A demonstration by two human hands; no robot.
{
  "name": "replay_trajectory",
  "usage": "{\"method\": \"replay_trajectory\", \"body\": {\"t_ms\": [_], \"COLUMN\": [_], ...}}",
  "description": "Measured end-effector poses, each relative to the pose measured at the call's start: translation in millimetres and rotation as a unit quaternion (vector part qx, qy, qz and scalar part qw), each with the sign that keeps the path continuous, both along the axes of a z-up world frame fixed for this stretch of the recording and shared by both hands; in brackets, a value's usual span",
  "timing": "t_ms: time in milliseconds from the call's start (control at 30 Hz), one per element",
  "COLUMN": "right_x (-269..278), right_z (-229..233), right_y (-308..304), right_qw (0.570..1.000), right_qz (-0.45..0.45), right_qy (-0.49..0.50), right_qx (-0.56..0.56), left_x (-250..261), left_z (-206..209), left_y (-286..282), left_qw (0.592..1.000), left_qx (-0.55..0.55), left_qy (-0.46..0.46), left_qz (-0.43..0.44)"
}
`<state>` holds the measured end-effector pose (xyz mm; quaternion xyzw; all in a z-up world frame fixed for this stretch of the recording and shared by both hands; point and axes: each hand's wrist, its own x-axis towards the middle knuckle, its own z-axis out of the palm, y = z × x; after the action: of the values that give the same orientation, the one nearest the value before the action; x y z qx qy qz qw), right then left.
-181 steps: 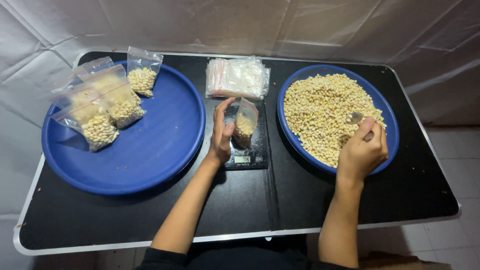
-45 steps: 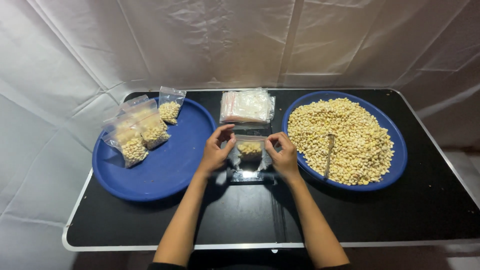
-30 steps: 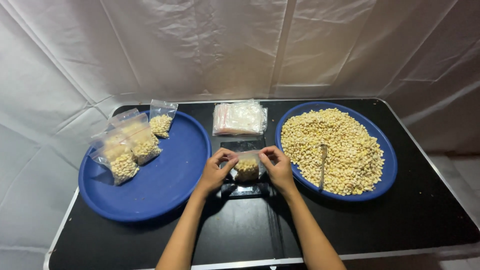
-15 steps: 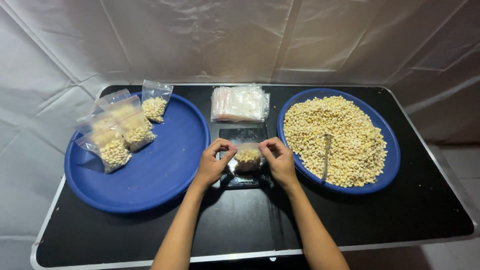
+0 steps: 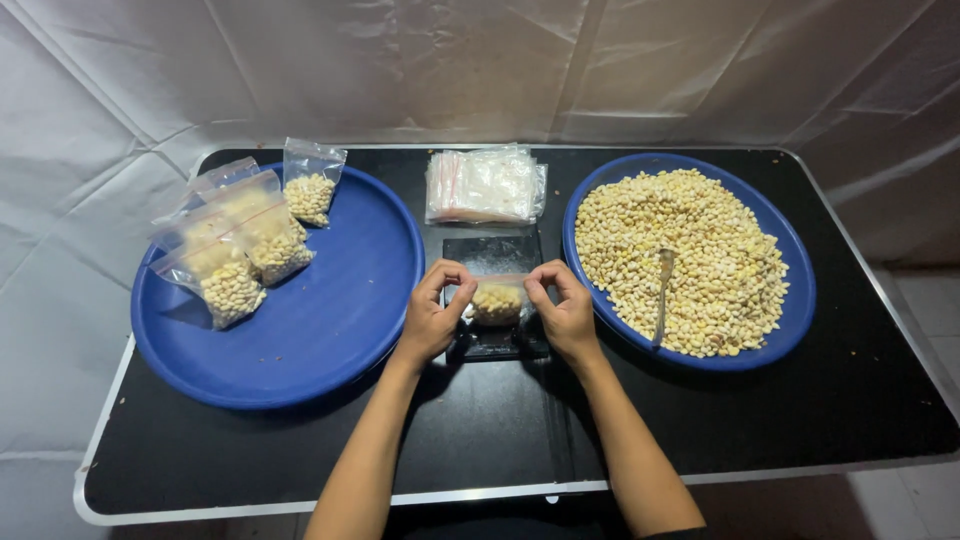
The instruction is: Scooping seeds from a large bowl into a measuring cup on a scale to achieve a specific weight, then pouring them into small plastic bags.
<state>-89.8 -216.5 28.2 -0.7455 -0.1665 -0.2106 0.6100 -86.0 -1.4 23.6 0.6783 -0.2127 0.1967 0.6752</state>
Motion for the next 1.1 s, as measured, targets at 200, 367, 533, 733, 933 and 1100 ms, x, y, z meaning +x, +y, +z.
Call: {"method": "replay_trajectory", "body": {"t_ms": [200, 367, 533, 733, 933, 1100], "right_x": [-3.0, -2.3, -4.6, -5.0, -6.0, -6.0], "right_z": [2.1, -0.7, 1.7, 2.2, 1.5, 0.5], "right_y": [5.5, 6.2, 7.4, 8.8, 10.8, 10.4], "right_qw": [1.0, 1.0, 1.0, 1.0, 0.999, 1.0], "right_qz": [0.009, 0.011, 0.009, 0.008, 0.021, 0.025], "right_qy": [0.0, 0.001, -0.005, 0.0, 0.002, -0.001], "right_qx": [0.029, 0.026, 0.021, 0.029, 0.027, 0.018], "left_x": [2.4, 3.4, 2.0, -0.4, -2.5, -1.3], "left_z": [-5.3, -5.6, -7.8, -4.3, -0.9, -4.7], "left_y": [-3.7, -3.3, -4.6, -7.4, -10.3, -11.6], "left_qw": [1.0, 1.0, 1.0, 1.0, 0.999, 0.999], "left_qx": [-0.014, -0.006, 0.016, 0.012, 0.021, 0.021], "left_qy": [0.001, -0.006, -0.011, 0.002, -0.015, -0.028], "left_qz": [-0.013, -0.015, -0.009, -0.014, -0.023, -0.012]}}
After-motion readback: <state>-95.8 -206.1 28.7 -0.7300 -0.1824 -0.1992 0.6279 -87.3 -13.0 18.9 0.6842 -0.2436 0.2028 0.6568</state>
